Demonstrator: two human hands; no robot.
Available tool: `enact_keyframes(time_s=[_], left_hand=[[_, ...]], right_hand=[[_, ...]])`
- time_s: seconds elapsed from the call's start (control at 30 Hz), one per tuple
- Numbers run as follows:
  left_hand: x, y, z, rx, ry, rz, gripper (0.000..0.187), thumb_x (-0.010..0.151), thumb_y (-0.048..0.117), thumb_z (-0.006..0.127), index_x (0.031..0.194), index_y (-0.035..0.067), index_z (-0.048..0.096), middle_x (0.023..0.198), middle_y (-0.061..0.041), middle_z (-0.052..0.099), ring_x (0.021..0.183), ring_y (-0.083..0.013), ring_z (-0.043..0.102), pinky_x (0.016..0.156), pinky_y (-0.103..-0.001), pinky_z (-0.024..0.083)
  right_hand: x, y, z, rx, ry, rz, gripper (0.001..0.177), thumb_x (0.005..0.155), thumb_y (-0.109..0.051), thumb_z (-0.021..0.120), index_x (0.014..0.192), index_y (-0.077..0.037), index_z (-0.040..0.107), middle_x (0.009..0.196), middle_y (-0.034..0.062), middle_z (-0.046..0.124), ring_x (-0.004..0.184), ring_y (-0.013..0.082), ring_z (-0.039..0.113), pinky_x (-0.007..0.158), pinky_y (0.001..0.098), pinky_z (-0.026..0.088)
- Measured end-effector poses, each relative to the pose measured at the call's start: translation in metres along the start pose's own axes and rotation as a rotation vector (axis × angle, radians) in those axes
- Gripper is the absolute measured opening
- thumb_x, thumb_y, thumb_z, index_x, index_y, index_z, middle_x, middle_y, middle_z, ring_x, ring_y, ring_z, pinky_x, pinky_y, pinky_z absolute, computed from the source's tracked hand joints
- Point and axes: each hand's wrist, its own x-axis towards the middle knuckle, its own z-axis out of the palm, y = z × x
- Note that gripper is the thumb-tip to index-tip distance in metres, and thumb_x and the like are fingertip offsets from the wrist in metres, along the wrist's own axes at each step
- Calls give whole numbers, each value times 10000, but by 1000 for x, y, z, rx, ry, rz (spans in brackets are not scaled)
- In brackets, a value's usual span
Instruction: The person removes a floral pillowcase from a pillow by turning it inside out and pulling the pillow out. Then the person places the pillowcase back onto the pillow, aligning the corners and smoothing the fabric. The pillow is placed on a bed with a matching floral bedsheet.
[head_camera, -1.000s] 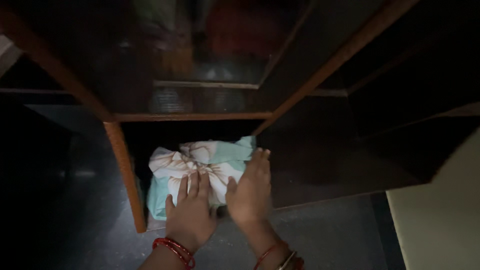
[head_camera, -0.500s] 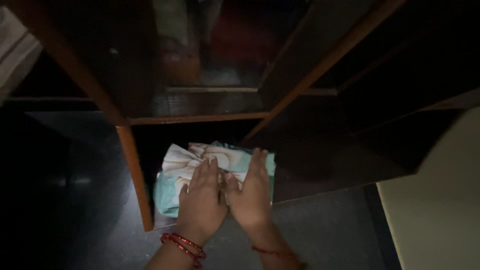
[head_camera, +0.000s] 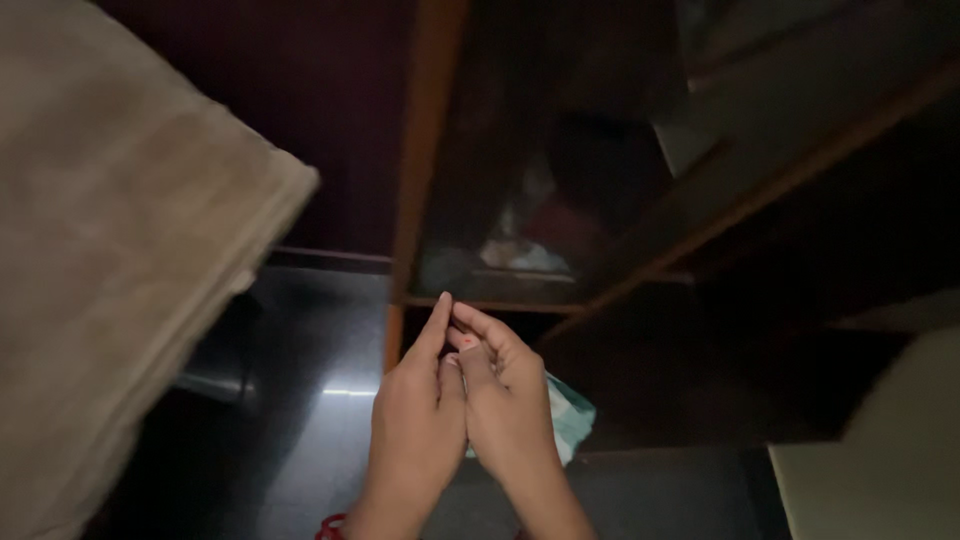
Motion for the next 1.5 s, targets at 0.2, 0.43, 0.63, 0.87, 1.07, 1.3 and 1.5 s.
enact_keyframes(time_s=[0.2, 0.43, 0.63, 0.87, 1.07, 1.3, 1.5], left_hand=[[-17, 13, -61, -83, 167, 63, 614, 925, 112, 474, 1535, 186, 484, 1030, -173, 765, 911, -299, 771, 784, -409, 562], [-30, 20, -134, -106, 323, 138, 612, 884, 115, 524, 1493, 173, 528, 1052, -195, 760, 925, -341, 755, 789, -432, 556], [-29, 24, -201, -93, 380, 55, 581, 936, 160, 526, 1513, 231, 519, 1037, -182, 759, 939, -323, 743, 838, -419, 546], [-20, 22, -279, -138, 529, 218, 575, 885, 88, 488, 1452, 163, 541, 1060, -163, 764, 948, -292, 748, 827, -394, 546], [-11, 10, -325, -173, 576, 145, 568, 888, 81, 494, 1446, 175, 541, 1093, -134, 776, 970, -264, 770, 842, -368, 557], [4, -9, -359, -134, 665, 85, 571, 885, 76, 511, 1443, 180, 570, 1124, -136, 762, 966, -280, 759, 837, -384, 558], [32, -24, -380, -196, 739, 47, 492, 906, 149, 559, 1395, 167, 598, 1143, -131, 758, 1059, -236, 766, 874, -344, 588]], right_hand=[[-19, -55, 55, -11, -91, -67, 389, 985, -102, 495, 1325, 26, 636, 1231, 164, 764, 1102, 195, 737, 920, 288, 587], [-31, -92, 116, -6, -186, -165, 363, 983, -87, 508, 1283, 35, 672, 1195, 147, 769, 1076, 156, 721, 904, 268, 569], [-27, -114, 180, 51, -283, -224, 350, 991, -73, 515, 1277, 47, 677, 1139, 132, 771, 970, 128, 707, 847, 266, 579], [-23, -141, 260, 60, -373, -252, 342, 976, -62, 540, 1265, 41, 690, 1107, 124, 779, 934, 123, 711, 826, 267, 583], [-20, -158, 311, -9, -436, -320, 336, 974, -61, 535, 1254, 35, 693, 1127, 129, 783, 1021, 145, 738, 878, 270, 589], [-13, -163, 351, -130, -488, -326, 338, 946, -58, 553, 1247, 9, 692, 1101, 120, 785, 1008, 140, 746, 858, 271, 597], [14, -160, 384, -198, -570, -308, 325, 954, -80, 560, 1236, 2, 701, 1033, 122, 793, 885, 147, 735, 784, 280, 596]])
